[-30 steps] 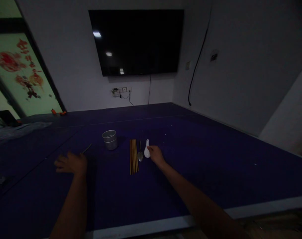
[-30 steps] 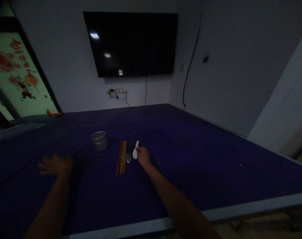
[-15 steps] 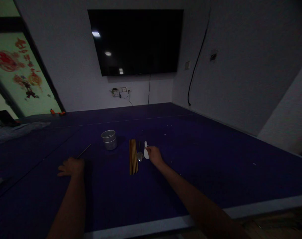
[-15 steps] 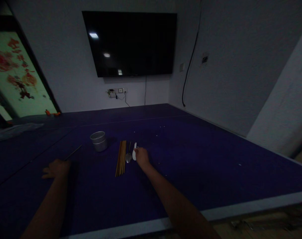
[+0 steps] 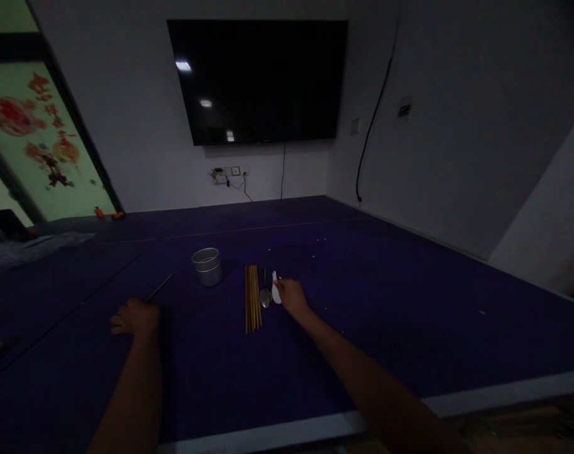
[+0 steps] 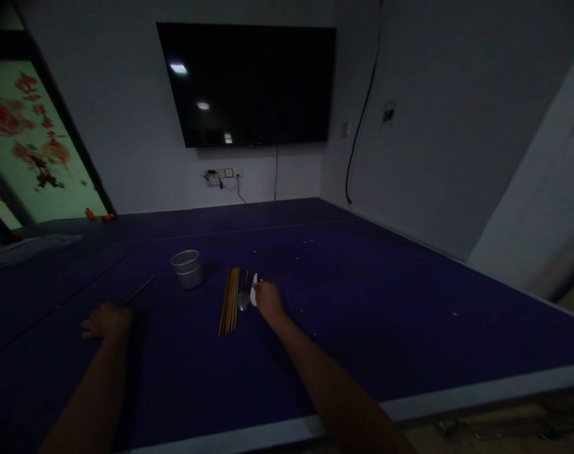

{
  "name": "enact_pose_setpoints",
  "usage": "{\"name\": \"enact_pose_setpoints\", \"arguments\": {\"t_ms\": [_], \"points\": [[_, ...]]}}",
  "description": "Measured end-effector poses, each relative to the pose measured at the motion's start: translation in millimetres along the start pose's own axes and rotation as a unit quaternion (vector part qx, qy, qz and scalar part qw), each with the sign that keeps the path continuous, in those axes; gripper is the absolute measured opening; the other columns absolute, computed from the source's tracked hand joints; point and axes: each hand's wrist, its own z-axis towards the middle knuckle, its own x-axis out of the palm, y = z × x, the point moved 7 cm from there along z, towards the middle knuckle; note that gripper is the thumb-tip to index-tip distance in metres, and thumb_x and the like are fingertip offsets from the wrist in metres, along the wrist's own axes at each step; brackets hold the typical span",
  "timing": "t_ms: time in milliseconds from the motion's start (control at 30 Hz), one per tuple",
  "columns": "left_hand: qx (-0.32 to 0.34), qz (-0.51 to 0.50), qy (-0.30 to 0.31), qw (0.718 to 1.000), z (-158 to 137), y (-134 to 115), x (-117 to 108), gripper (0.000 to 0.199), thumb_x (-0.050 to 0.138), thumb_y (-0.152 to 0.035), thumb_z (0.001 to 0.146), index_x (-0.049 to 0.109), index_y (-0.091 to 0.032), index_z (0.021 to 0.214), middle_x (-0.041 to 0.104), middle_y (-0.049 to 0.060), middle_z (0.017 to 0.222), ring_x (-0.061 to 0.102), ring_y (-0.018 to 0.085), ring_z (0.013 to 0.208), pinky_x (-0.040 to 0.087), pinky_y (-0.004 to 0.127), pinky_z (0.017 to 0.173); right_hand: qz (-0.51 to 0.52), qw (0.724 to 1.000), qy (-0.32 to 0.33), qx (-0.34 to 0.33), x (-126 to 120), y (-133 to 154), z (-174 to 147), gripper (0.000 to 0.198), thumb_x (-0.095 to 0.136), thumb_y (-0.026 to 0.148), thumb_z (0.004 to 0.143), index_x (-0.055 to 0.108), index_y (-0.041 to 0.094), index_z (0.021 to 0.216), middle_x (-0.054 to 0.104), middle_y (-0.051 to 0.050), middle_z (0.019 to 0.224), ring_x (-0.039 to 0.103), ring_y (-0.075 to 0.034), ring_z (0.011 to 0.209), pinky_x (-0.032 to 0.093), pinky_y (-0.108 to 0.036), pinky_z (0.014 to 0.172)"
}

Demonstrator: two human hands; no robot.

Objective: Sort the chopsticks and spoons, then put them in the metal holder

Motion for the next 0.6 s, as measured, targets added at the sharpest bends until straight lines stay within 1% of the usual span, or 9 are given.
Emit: {"name": "enact_pose_setpoints", "arguments": {"t_ms": [100,167,300,433,567,600], "points": [[-0.011,0.015,0.013,1.0,-3.0,-0.6,-1.1,0.045,0.047,-0.018,0.07,0.051,-0.005,0.112,0.044,0.028,0.128,0.035,0.039,0.124,0.03,0.056,0.094,-0.006,1.0,0.0,-0.002,-1.0,0.8,-0.8,0.033,0.042,0.028,0.093,0.072,0.014,0.087,0.071,-0.014,0.088,0.066,-0.02,0.083,0.039,-0.024,0.068],[-0.018,0.014,0.012,1.0,-3.4,-0.6,-1.7,0.045,0.047,-0.018,0.069,0.05,-0.007,0.112,0.045,0.028,0.128,0.035,0.039,0.123,0.032,0.056,0.092,-0.012,1.0,-0.001,0.0,-2.0,0.3,-1.7,0.032,0.044,0.028,0.093,0.072,0.014,0.087,0.071,-0.015,0.087,0.066,-0.021,0.084,0.04,-0.024,0.069],[-0.027,-0.003,0.003,1.0,-2.4,-0.6,-2.7,0.043,0.046,-0.017,0.069,0.052,-0.009,0.11,0.048,0.026,0.125,0.039,0.039,0.12,0.034,0.056,0.088,-0.026,1.0,-0.005,0.01,-4.2,-1.7,-3.8,0.032,0.044,0.031,0.092,0.071,0.014,0.088,0.071,-0.016,0.087,0.066,-0.022,0.084,0.041,-0.025,0.07],[-0.022,-0.017,-0.002,1.0,0.2,-2.2,-3.5,0.039,0.045,-0.02,0.073,0.054,-0.007,0.109,0.053,0.025,0.12,0.041,0.04,0.118,0.032,0.057,0.09,-0.037,0.999,-0.008,0.017,-5.1,-2.9,-5.1,0.032,0.045,0.031,0.091,0.071,0.013,0.086,0.07,-0.018,0.088,0.066,-0.022,0.085,0.041,-0.025,0.071],[-0.03,-0.006,-0.003,1.0,5.7,2.5,-2.4,0.033,0.042,-0.023,0.077,0.057,-0.008,0.102,0.057,0.024,0.112,0.046,0.04,0.114,0.03,0.06,0.089,-0.043,0.999,-0.009,0.015,-6.1,-2.2,-6.1,0.033,0.045,0.031,0.091,0.071,0.011,0.085,0.069,-0.019,0.09,0.065,-0.023,0.087,0.042,-0.026,0.073],[-0.015,-0.009,-0.003,1.0,7.1,2.1,-2.1,0.032,0.04,-0.023,0.078,0.058,-0.009,0.101,0.059,0.024,0.11,0.048,0.041,0.112,0.029,0.062,0.088,-0.043,0.999,-0.009,0.014,-6.6,-1.7,-6.5,0.033,0.045,0.031,0.091,0.071,0.011,0.086,0.069,-0.019,0.09,0.065,-0.023,0.087,0.042,-0.026,0.073]]}}
